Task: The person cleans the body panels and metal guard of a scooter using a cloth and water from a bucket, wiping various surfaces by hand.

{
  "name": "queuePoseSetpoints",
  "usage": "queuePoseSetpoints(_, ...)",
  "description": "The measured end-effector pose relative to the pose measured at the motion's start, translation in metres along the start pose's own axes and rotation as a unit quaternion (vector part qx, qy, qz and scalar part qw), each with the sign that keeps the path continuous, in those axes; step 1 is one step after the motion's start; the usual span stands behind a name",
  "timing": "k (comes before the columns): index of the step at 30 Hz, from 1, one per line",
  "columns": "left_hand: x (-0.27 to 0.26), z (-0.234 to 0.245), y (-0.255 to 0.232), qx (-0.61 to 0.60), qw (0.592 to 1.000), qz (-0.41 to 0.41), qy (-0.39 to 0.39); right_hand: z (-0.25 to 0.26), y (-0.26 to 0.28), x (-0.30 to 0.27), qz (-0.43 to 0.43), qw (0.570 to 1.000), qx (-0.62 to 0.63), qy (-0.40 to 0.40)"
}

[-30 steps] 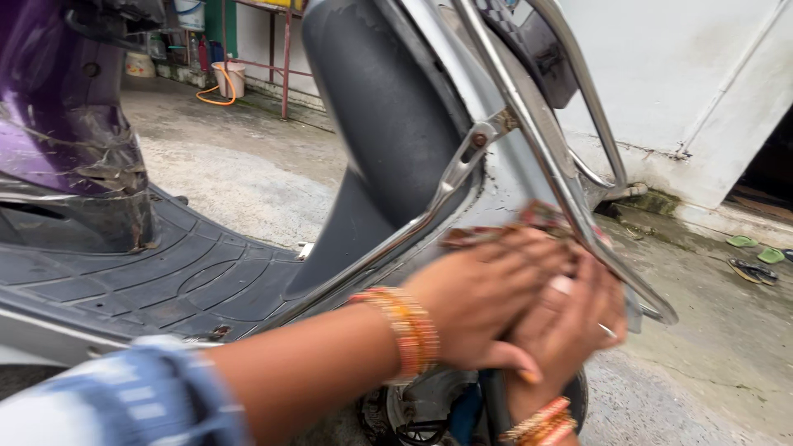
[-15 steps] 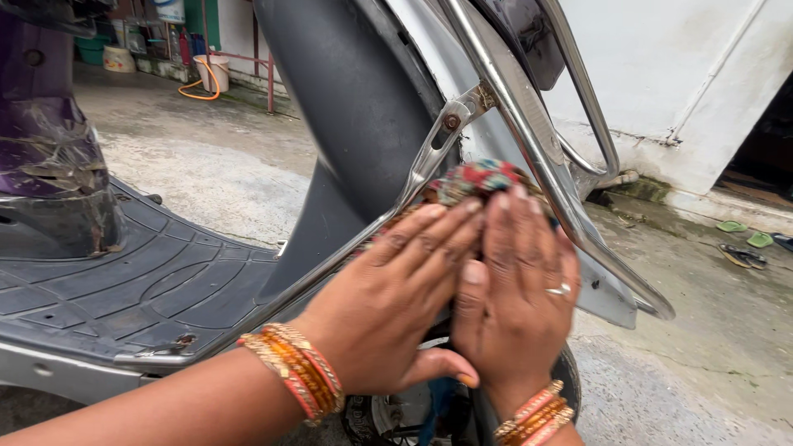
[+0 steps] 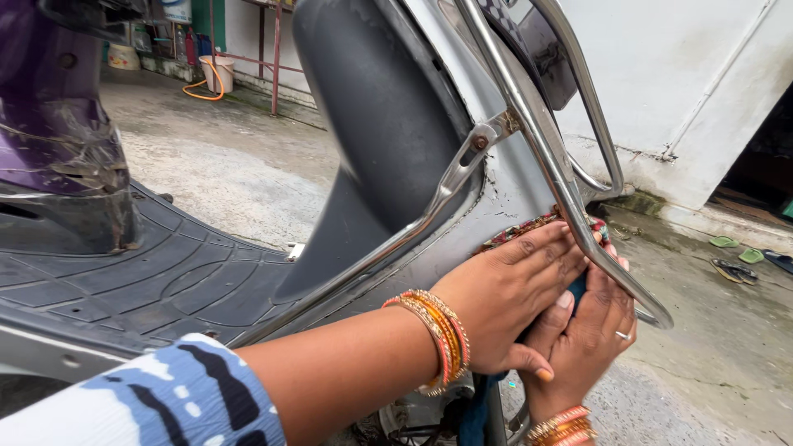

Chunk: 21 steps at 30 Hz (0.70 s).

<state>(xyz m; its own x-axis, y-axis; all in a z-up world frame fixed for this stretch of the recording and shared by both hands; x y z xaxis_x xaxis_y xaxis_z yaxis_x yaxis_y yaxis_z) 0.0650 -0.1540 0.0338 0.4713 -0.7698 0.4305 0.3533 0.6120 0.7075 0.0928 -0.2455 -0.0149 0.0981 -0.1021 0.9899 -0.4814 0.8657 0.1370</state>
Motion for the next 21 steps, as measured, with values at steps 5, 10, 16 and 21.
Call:
queuePoseSetpoints(5,-0.013,-0.002,0.005,-0.001,1.000,-0.005,-0.015,-0.013,0.004,-0.007,-0.078,0.997,-0.030,0.001)
queuePoseSetpoints(10,-0.056,0.003,0.021,-0.031,0.998,0.015,-0.048,-0.017,0.043,-0.004,-0.038,0.996,-0.057,0.050)
queuePoseSetpoints(16,-0.112,0.018,0.044,-0.061,0.994,0.058,-0.066,-0.019,0.108,0.005,0.064,0.990,-0.112,0.065)
queuePoseSetpoints(21,-0.131,0.009,0.036,-0.054,0.992,0.084,-0.074,-0.020,0.124,-0.007,0.095,0.992,-0.065,0.053)
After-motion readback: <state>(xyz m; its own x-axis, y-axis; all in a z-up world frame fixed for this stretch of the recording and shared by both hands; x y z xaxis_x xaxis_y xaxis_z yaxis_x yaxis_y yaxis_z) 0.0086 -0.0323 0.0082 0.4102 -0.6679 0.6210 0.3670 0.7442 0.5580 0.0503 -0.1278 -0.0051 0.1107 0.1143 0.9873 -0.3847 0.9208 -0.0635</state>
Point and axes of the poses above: each hand's wrist, its own x-axis towards the middle knuckle, its own z-axis out of the back of the hand, y = z × x, the point moved 8 cm from there along x, towards the middle knuckle, and after that the axes turned 6 degrees about -x, right-handed, at the moved point
